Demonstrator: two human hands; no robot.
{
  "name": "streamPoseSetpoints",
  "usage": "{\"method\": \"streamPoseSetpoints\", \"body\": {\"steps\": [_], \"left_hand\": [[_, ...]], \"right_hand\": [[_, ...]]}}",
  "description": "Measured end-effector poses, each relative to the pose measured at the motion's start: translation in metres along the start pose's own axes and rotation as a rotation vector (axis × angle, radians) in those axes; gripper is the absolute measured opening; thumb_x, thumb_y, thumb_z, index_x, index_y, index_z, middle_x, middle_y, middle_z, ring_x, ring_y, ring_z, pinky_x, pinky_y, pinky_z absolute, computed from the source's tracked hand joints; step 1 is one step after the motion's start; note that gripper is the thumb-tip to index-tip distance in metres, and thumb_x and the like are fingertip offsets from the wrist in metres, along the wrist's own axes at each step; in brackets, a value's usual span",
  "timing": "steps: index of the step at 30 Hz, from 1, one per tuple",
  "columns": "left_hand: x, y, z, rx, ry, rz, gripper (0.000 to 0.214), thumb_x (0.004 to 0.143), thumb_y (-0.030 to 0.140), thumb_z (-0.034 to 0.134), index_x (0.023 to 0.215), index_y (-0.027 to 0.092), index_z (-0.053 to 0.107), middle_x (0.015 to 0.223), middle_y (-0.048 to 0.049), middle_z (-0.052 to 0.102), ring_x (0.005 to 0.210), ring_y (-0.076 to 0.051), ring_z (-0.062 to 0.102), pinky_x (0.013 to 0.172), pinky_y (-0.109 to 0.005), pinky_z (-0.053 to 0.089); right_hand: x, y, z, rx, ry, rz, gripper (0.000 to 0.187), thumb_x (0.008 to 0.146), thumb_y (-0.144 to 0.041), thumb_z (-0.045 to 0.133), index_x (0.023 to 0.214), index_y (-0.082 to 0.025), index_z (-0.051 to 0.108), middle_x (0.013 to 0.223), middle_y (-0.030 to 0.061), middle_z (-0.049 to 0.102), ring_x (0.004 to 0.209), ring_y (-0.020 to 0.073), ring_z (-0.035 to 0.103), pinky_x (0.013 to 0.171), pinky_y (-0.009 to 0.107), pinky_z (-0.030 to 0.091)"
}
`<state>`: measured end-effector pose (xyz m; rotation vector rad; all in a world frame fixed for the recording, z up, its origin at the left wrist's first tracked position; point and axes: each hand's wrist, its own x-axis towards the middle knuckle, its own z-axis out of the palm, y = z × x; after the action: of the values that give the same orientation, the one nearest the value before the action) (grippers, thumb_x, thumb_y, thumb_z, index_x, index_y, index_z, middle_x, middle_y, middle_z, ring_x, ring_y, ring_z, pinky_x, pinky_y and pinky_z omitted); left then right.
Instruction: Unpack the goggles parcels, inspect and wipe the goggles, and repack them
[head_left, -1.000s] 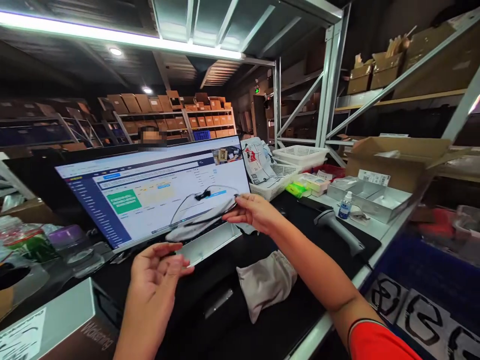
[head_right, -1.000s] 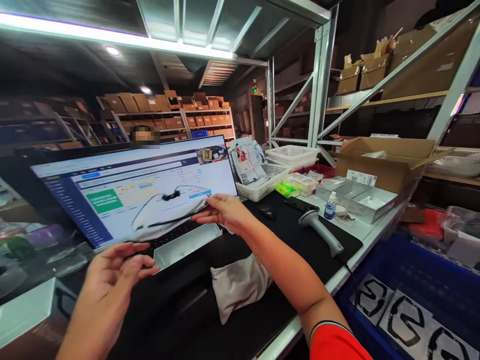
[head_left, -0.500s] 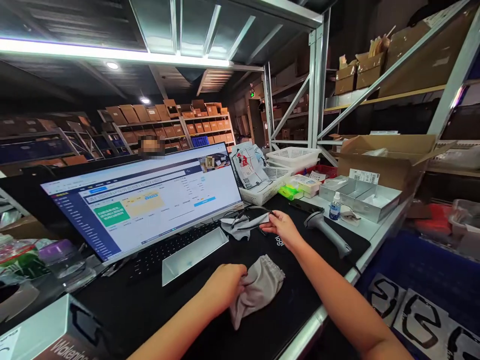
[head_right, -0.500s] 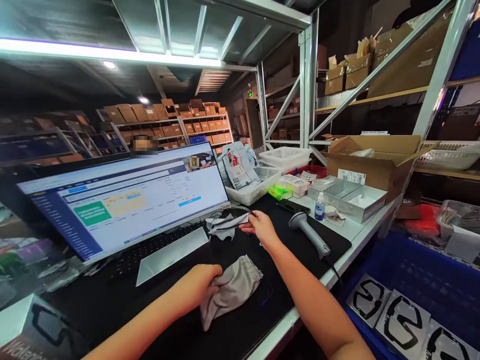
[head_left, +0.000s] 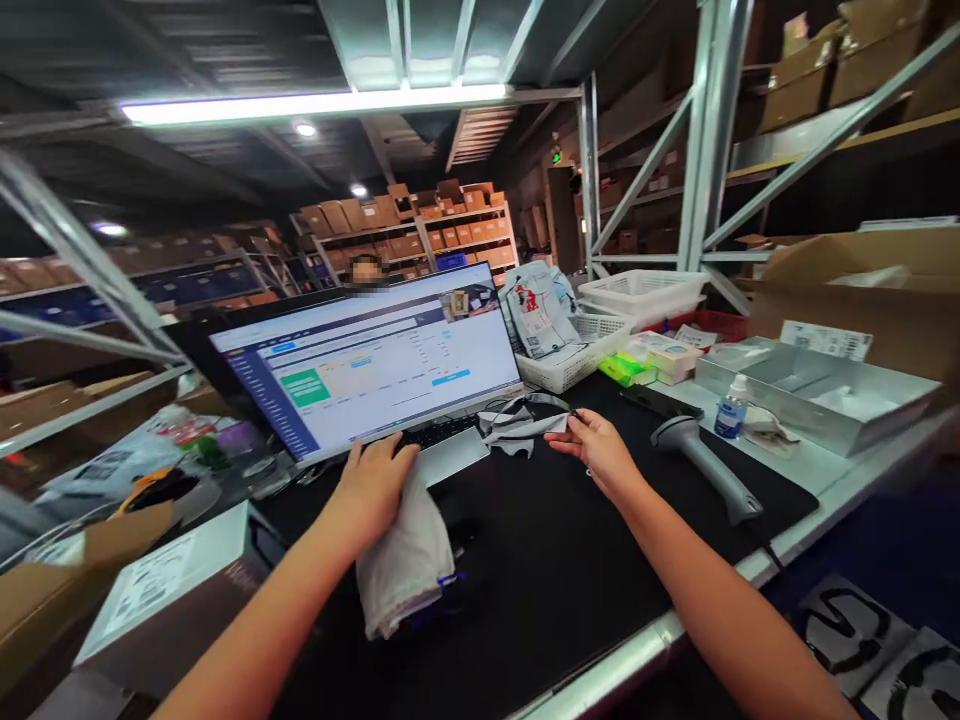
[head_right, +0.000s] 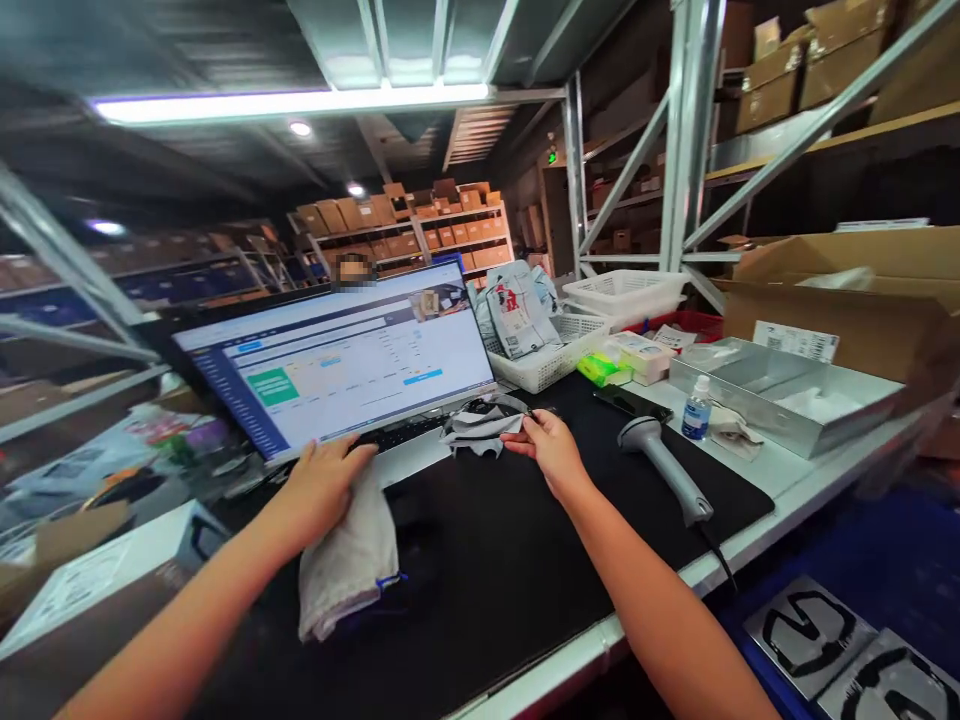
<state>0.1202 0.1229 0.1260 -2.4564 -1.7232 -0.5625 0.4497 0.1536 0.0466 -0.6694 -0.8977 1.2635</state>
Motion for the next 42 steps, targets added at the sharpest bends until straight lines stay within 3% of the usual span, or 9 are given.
{"method": "streamPoseSetpoints", "body": {"steps": [2,4,8,12,18,25,30,36,42], "left_hand": [[-0.019,0.003,0.011,0.006,0.123,-0.039,0.054,0.074,0.018,0.052,0.127,0.015,0.060,0.144,-0.0208,0.051,0.136,-0.039,0.045,0.115,-0.063,0.027],[-0.048,0.006,0.013,-0.007,0.225,-0.075,0.049,0.086,0.029,0.051,0.133,0.016,0.051,0.142,-0.0201,0.049,0.131,-0.036,0.049,0.110,-0.057,0.039],[-0.122,0.018,0.014,-0.057,0.345,-0.104,0.038,0.091,0.049,0.058,0.117,0.022,0.051,0.117,-0.0115,0.059,0.102,-0.026,0.063,0.088,-0.042,0.056],[-0.168,0.029,0.031,0.022,0.368,-0.006,0.027,0.091,0.041,0.063,0.111,0.024,0.058,0.115,-0.0098,0.063,0.099,-0.024,0.066,0.085,-0.036,0.057],[-0.166,0.030,0.046,0.135,0.450,0.098,0.020,0.098,0.019,0.049,0.104,0.021,0.068,0.100,-0.0084,0.073,0.090,-0.020,0.070,0.079,-0.028,0.057],[-0.158,0.029,0.047,0.175,0.518,0.182,0.031,0.097,0.009,0.040,0.103,0.018,0.069,0.094,-0.0099,0.076,0.080,-0.020,0.072,0.066,-0.027,0.058],[-0.160,0.030,0.048,0.194,0.551,0.251,0.030,0.095,0.006,0.043,0.096,0.017,0.071,0.109,-0.0143,0.074,0.097,-0.023,0.073,0.076,-0.029,0.061],[-0.168,0.029,0.061,0.104,0.683,0.124,0.022,0.093,0.016,0.060,0.114,0.014,0.063,0.127,-0.0175,0.065,0.116,-0.027,0.066,0.100,-0.040,0.057],[-0.164,0.021,0.078,-0.028,0.653,0.028,0.012,0.095,0.023,0.058,0.101,0.015,0.066,0.128,-0.0177,0.063,0.116,-0.030,0.066,0.100,-0.047,0.058]], "right_hand": [[-0.006,0.000,0.006,-0.007,-0.027,0.011,0.040,0.070,-0.046,0.084,0.078,-0.020,0.054,0.079,0.0022,0.069,0.080,0.0218,0.076,0.071,0.030,0.063],[-0.011,-0.001,0.010,-0.012,-0.044,0.010,0.043,0.067,-0.047,0.086,0.078,-0.021,0.053,0.079,0.0015,0.068,0.081,0.0231,0.076,0.072,0.032,0.063],[-0.018,-0.004,0.014,-0.017,-0.071,-0.001,0.044,0.066,-0.050,0.086,0.079,-0.022,0.053,0.077,-0.0003,0.067,0.082,0.0245,0.076,0.075,0.036,0.063],[-0.026,-0.004,0.019,-0.121,-0.150,-0.044,0.042,0.073,-0.055,0.080,0.079,-0.023,0.055,0.076,-0.0003,0.067,0.083,0.0251,0.075,0.076,0.038,0.063],[-0.085,0.001,0.027,-0.193,-0.216,-0.061,0.033,0.085,-0.055,0.072,0.085,-0.023,0.063,0.085,0.0042,0.070,0.087,0.0282,0.075,0.080,0.044,0.064],[-0.175,0.029,0.017,-0.254,-0.059,-0.020,0.028,0.089,-0.054,0.065,0.094,-0.027,0.074,0.101,0.0088,0.073,0.088,0.0310,0.074,0.079,0.046,0.064],[-0.191,0.038,0.020,-0.253,-0.029,0.000,0.034,0.085,-0.059,0.068,0.086,-0.026,0.075,0.100,0.0100,0.073,0.085,0.0317,0.075,0.077,0.046,0.065],[-0.207,0.056,0.047,-0.287,-0.009,-0.125,0.037,0.088,-0.056,0.067,0.096,-0.022,0.078,0.094,0.0097,0.077,0.085,0.0291,0.076,0.076,0.038,0.066],[-0.204,0.066,0.046,-0.346,0.038,-0.233,0.031,0.090,-0.048,0.067,0.103,-0.022,0.078,0.105,0.0103,0.078,0.090,0.0281,0.077,0.084,0.034,0.064]]}}
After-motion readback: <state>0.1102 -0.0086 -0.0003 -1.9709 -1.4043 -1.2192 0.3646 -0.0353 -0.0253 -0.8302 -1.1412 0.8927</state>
